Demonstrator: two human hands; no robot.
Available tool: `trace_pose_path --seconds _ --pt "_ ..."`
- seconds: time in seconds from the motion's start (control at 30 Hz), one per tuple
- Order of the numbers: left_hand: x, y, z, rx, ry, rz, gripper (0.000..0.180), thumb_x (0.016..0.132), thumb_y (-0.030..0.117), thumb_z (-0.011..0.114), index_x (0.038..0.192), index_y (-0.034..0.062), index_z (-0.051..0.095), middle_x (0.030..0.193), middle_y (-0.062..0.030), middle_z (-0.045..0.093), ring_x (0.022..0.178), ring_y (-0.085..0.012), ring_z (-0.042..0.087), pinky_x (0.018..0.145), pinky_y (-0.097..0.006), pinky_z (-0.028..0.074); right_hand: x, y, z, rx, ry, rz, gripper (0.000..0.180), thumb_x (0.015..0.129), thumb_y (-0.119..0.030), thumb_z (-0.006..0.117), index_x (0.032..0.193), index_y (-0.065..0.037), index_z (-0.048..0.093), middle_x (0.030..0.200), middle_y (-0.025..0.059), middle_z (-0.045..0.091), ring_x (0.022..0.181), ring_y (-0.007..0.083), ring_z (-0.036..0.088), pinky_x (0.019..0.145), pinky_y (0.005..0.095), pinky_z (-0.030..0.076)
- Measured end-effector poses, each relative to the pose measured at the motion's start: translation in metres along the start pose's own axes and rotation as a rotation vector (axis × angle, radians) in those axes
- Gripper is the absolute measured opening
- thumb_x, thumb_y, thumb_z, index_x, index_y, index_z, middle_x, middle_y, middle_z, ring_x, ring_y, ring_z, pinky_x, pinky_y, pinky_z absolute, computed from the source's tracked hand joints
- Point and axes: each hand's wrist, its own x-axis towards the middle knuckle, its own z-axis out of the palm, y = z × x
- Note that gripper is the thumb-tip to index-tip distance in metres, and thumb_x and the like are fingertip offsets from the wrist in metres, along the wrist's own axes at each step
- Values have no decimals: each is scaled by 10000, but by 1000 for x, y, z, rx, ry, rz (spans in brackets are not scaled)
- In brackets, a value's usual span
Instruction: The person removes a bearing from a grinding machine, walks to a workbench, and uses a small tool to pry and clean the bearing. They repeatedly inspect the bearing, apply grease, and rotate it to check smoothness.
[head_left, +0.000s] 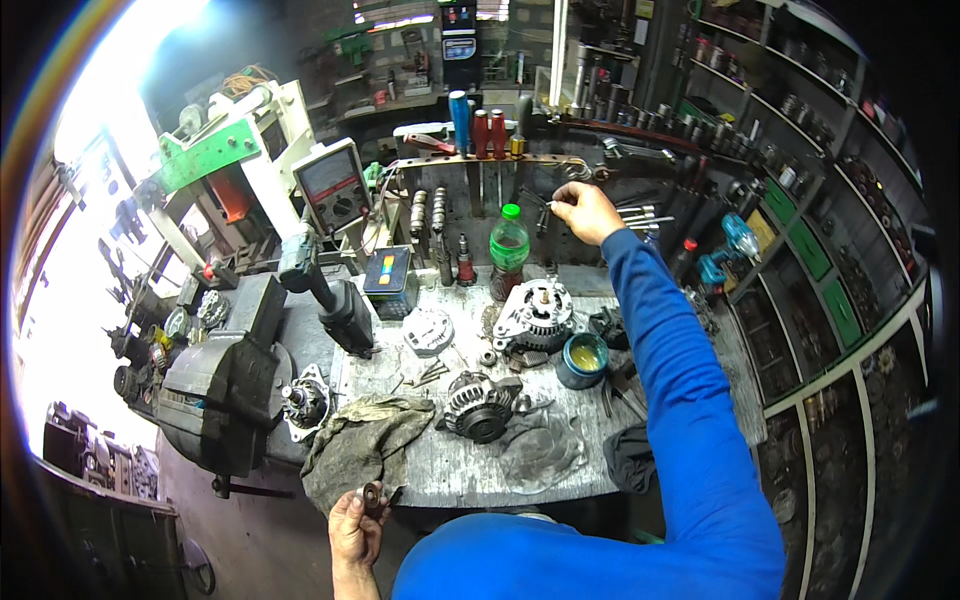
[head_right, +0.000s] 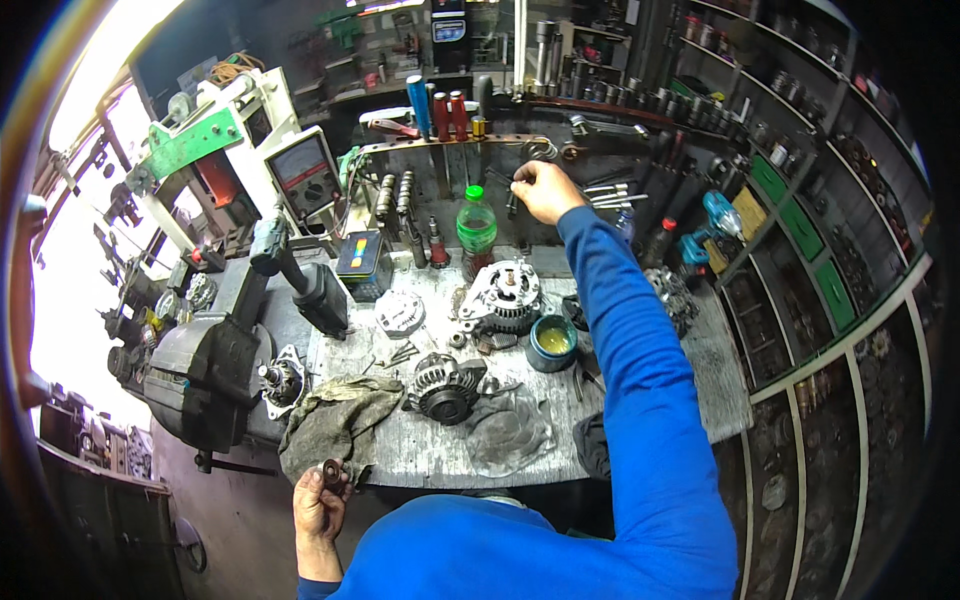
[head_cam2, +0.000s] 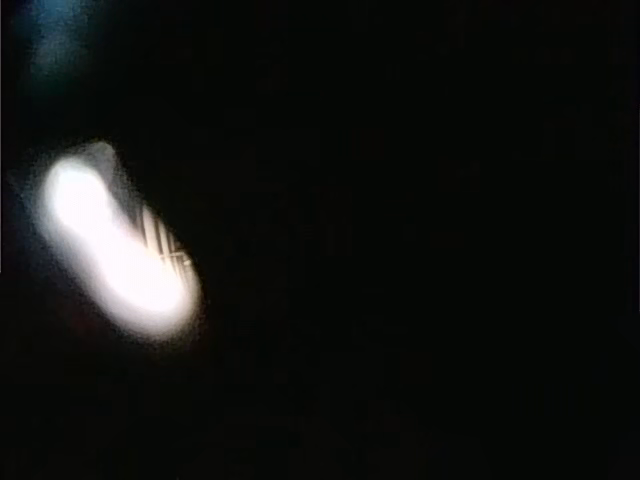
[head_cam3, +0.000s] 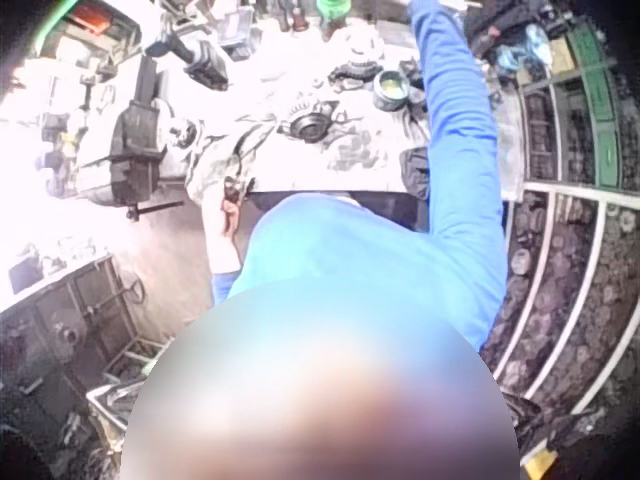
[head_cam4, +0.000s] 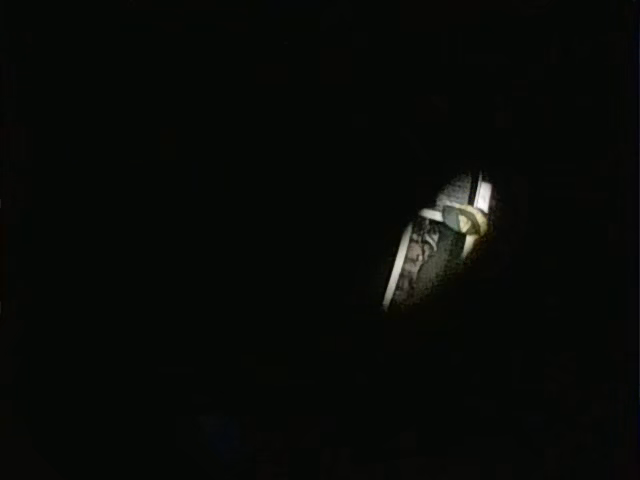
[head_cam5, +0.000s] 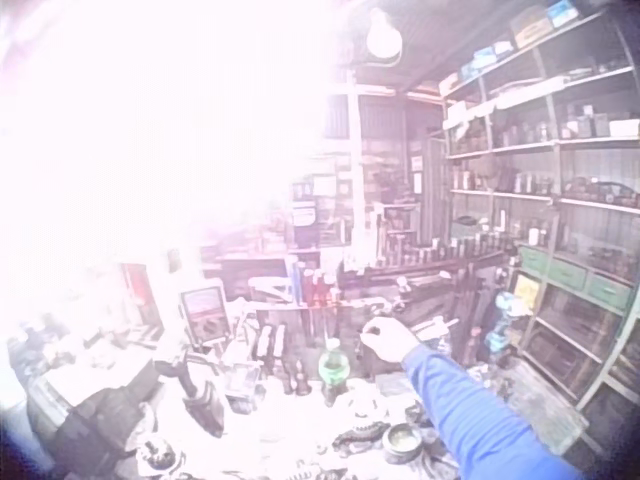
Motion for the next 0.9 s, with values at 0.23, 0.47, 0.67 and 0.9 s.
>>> trace_pose_path --seconds 0.23,0.47,0.67,0.9 --pt "9 -15 22 21 18 36 233 917 105 767 1120 20 692 1066 -110 734 951 -258 721 831 -413 603 -98 -30 54 274 -178 -180 342 926 -268 717 1128 9 698 1062 181 744 988 287 721 894 386 552" --pt "21 -23 36 -44 -19 -49 260 949 158 745 1148 5 678 1044 -97 732 969 -253 708 913 -425 572 -261 -115 130 526 -940 -436 359 970 -282 653 1215 -21 625 1086 177 660 1020 358 670 891 452 545" --pt "37 -21 53 84 -93 -32 313 948 228 750 1185 30 697 1245 -128 694 1142 -232 666 963 -439 561 -287 -117 142 478 -796 -399 349 937 -272 673 1175 -22 621 1044 175 649 1004 390 659 845 455 547" --pt "37 -12 47 -55 25 -78 355 948 247 756 1128 -51 689 1253 -132 657 1183 -228 639 974 -391 567 -289 -103 135 312 -798 -351 337 941 -259 669 1181 -25 634 1049 159 644 1006 367 654 863 445 540"
